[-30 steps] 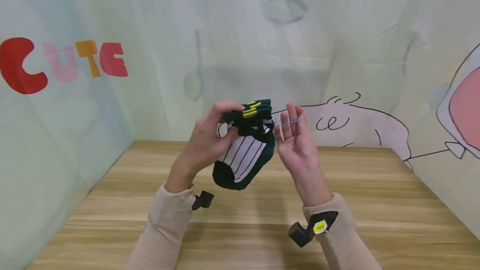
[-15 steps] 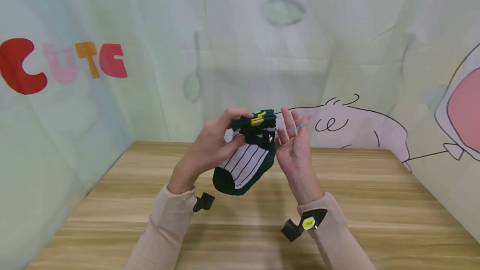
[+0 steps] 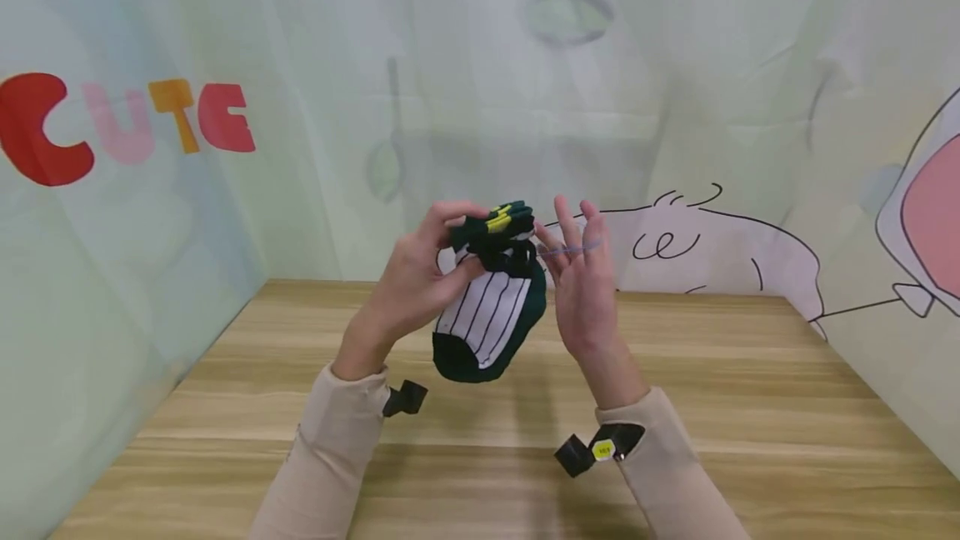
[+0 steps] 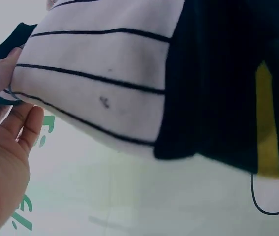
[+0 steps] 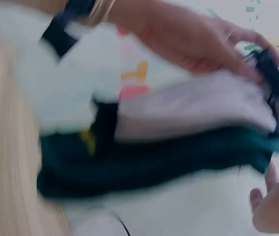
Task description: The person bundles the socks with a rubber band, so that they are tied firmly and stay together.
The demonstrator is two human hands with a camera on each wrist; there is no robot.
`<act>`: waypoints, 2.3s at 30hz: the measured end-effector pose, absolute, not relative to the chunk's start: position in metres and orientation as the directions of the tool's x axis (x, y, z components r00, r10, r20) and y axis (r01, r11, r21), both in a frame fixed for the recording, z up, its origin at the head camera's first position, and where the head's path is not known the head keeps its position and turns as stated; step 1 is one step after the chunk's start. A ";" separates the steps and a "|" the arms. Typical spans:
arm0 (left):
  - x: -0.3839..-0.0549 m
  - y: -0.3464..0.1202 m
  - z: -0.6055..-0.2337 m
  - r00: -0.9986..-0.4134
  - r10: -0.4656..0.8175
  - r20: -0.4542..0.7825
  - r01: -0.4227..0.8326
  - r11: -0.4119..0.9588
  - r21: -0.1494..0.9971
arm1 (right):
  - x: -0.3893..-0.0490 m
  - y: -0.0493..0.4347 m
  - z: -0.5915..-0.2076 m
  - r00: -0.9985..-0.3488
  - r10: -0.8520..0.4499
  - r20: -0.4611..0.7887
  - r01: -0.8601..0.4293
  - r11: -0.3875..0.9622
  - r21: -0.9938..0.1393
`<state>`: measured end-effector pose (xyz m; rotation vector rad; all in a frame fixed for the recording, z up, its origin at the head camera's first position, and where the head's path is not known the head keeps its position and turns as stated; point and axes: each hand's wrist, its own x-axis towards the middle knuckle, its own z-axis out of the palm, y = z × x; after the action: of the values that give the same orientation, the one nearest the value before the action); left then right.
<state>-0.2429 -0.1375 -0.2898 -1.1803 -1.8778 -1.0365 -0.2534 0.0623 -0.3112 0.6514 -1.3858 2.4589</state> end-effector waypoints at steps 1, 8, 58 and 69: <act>-0.242 -0.138 -0.289 -0.363 0.379 0.851 0.923 0.273 0.272 | -0.253 0.062 -0.313 -0.847 -0.008 0.531 -0.463 -0.476 -0.747; -0.238 -0.143 -0.287 -0.427 0.349 0.834 0.903 0.222 0.369 | -0.248 0.063 -0.315 -0.688 -0.122 0.716 -0.692 -0.188 -0.697; -0.228 -0.122 -0.287 -0.601 0.569 0.561 0.711 0.059 0.701 | -0.230 0.065 -0.306 -0.434 -0.431 0.791 -0.894 0.097 -0.437; -0.227 -0.126 -0.288 -0.644 0.490 0.588 0.741 0.208 0.638 | -0.228 0.066 -0.305 -0.427 -0.460 0.779 -0.901 0.150 -0.406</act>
<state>-0.2272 -0.1261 -0.2875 -1.1672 -2.2266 -1.4080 -0.2281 0.0657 -0.3053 1.2947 -1.9547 1.2185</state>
